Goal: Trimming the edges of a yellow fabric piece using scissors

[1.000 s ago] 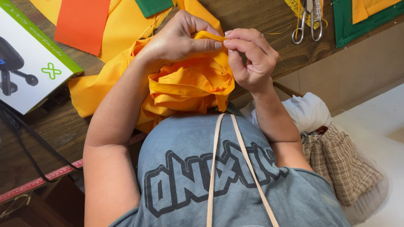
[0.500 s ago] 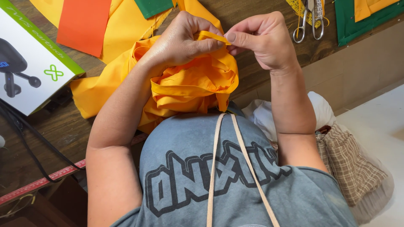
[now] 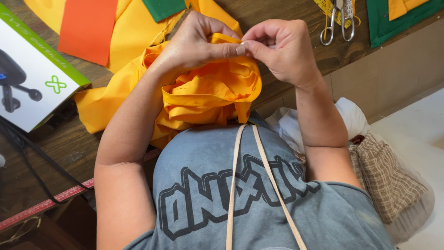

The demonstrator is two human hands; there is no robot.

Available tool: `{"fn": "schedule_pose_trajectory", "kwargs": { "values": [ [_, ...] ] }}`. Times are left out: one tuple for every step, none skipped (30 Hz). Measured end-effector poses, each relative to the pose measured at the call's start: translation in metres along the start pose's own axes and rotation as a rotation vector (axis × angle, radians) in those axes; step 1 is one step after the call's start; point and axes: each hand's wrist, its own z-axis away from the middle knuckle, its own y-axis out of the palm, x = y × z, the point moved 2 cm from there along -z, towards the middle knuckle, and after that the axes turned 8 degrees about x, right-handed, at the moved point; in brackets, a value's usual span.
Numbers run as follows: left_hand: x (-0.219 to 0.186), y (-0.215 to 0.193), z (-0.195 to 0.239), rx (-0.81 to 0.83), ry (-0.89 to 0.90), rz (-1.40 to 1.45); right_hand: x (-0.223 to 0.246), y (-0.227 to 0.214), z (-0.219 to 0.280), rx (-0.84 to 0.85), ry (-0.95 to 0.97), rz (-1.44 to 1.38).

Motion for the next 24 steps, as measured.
{"fn": "schedule_pose_trajectory", "kwargs": {
  "values": [
    [0.001,0.000,0.000,0.006,0.001,0.003,-0.002,0.001,0.000,-0.005,0.005,0.001],
    [0.002,0.000,0.000,-0.036,-0.029,-0.033,-0.004,0.002,0.001,-0.016,-0.005,-0.011],
    [0.003,0.000,-0.001,-0.078,-0.058,-0.070,-0.006,0.003,0.003,-0.027,-0.015,-0.024],
    [0.001,0.001,-0.001,-0.067,-0.056,-0.067,-0.008,0.001,0.004,-0.037,-0.009,-0.022],
    [-0.001,0.002,0.000,-0.062,-0.035,-0.076,-0.011,0.000,0.005,-0.032,-0.012,-0.072],
    [-0.004,0.001,0.000,-0.056,-0.014,-0.086,-0.013,-0.001,0.005,-0.028,-0.017,-0.123],
    [-0.002,0.003,-0.001,-0.045,-0.012,-0.086,-0.027,-0.013,0.007,-0.039,-0.014,-0.122],
    [0.000,0.003,-0.001,-0.079,-0.021,-0.089,-0.040,-0.026,0.008,-0.128,-0.041,0.001],
    [0.002,0.002,0.001,-0.112,-0.031,-0.093,-0.052,-0.039,0.010,-0.216,-0.068,0.124],
    [0.007,0.002,0.000,-0.114,-0.033,-0.092,-0.091,-0.065,0.019,-0.214,-0.067,0.123],
    [0.012,0.001,0.001,-0.128,0.000,-0.071,-0.129,-0.093,0.030,-0.385,0.083,0.628],
    [0.015,0.000,0.001,-0.149,0.035,-0.055,-0.164,-0.122,0.037,-0.545,0.223,1.135],
    [0.016,0.000,0.001,-0.157,0.033,-0.059,-0.182,-0.137,0.047,-0.542,0.215,1.132],
    [0.017,0.001,0.001,-0.170,0.040,-0.055,-0.201,-0.153,0.057,-0.506,0.256,1.125],
    [0.018,0.002,0.000,-0.183,0.047,-0.050,-0.220,-0.170,0.065,-0.469,0.297,1.117],
    [0.017,0.001,0.000,-0.190,0.045,-0.053,-0.213,-0.171,0.063,-0.466,0.290,1.115],
    [0.015,0.001,-0.001,-0.195,0.041,-0.057,-0.209,-0.173,0.060,-0.410,0.357,1.067],
    [0.015,0.002,-0.002,-0.193,0.033,-0.059,-0.206,-0.173,0.063,-0.353,0.431,1.014],
    [0.017,0.003,-0.001,-0.193,0.027,-0.060,-0.192,-0.167,0.055,-0.351,0.432,1.008],
    [0.018,0.003,-0.002,-0.176,0.050,-0.061,-0.178,-0.162,0.048,-0.298,0.463,1.032],
    [0.018,0.003,-0.003,-0.158,0.072,-0.062,-0.164,-0.158,0.040,-0.244,0.494,1.055],
    [0.020,0.005,-0.003,-0.153,0.072,-0.067,-0.166,-0.162,0.037,-0.250,0.495,1.050],
    [0.022,0.005,-0.003,-0.164,0.083,-0.058,-0.170,-0.165,0.034,-0.186,0.534,1.069],
    [0.024,0.006,-0.003,-0.179,0.098,-0.044,-0.172,-0.171,0.030,-0.119,0.571,1.092]
  ]
}}
